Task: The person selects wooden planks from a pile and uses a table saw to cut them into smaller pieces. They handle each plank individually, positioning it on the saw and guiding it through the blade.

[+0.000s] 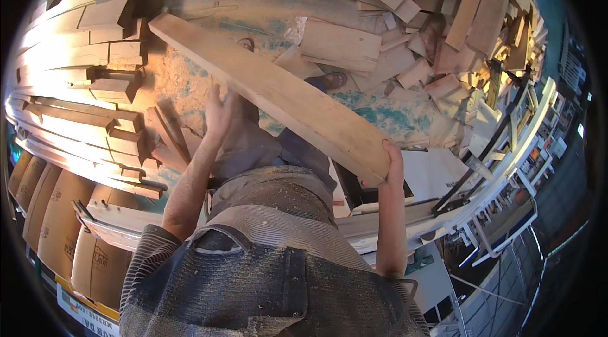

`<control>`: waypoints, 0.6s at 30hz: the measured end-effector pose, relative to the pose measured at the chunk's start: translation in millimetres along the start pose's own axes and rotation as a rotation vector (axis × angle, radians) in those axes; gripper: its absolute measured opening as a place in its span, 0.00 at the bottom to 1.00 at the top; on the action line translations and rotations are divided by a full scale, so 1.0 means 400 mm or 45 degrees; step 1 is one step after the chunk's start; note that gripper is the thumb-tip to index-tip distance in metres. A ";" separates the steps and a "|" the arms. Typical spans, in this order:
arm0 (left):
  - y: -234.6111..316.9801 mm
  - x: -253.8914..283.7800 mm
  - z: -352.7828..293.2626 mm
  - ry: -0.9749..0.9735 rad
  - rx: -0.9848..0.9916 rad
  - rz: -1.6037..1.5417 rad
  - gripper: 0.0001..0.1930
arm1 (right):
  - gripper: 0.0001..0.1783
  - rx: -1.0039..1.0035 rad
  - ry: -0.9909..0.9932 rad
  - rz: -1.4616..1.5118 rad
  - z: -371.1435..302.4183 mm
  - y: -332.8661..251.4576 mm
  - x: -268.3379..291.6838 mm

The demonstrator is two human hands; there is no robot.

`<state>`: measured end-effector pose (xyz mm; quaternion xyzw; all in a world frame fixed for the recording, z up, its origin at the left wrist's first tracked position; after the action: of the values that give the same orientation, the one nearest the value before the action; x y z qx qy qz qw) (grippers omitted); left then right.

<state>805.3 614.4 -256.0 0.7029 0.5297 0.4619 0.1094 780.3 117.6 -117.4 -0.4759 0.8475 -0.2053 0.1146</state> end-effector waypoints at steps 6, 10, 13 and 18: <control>-0.186 0.159 0.111 -0.106 0.693 -0.970 0.44 | 0.19 0.473 0.053 -0.394 -0.211 -0.177 -0.235; -0.184 0.153 0.141 -0.213 0.767 -1.225 0.47 | 0.21 0.525 0.138 -0.478 -0.281 -0.192 -0.298; -0.158 0.138 0.149 -0.196 0.824 -1.273 0.47 | 0.22 0.481 0.168 -0.446 -0.306 -0.170 -0.298; -0.162 0.070 0.161 -0.338 0.850 -1.566 0.33 | 0.19 0.480 0.183 -0.417 -0.336 -0.129 -0.301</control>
<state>813.1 686.7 -318.0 0.3227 0.9258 0.0400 0.1926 829.8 228.4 25.7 -0.5611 0.7119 -0.4088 0.1061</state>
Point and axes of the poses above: each hand's wrist, its own z-axis towards the middle knuckle, its own x-axis out of the back of the hand, y = z × x, the point moved 8 cm from there along z, towards the middle knuckle, and after that the axes turned 2 degrees about -y, right-handed, at the moved point
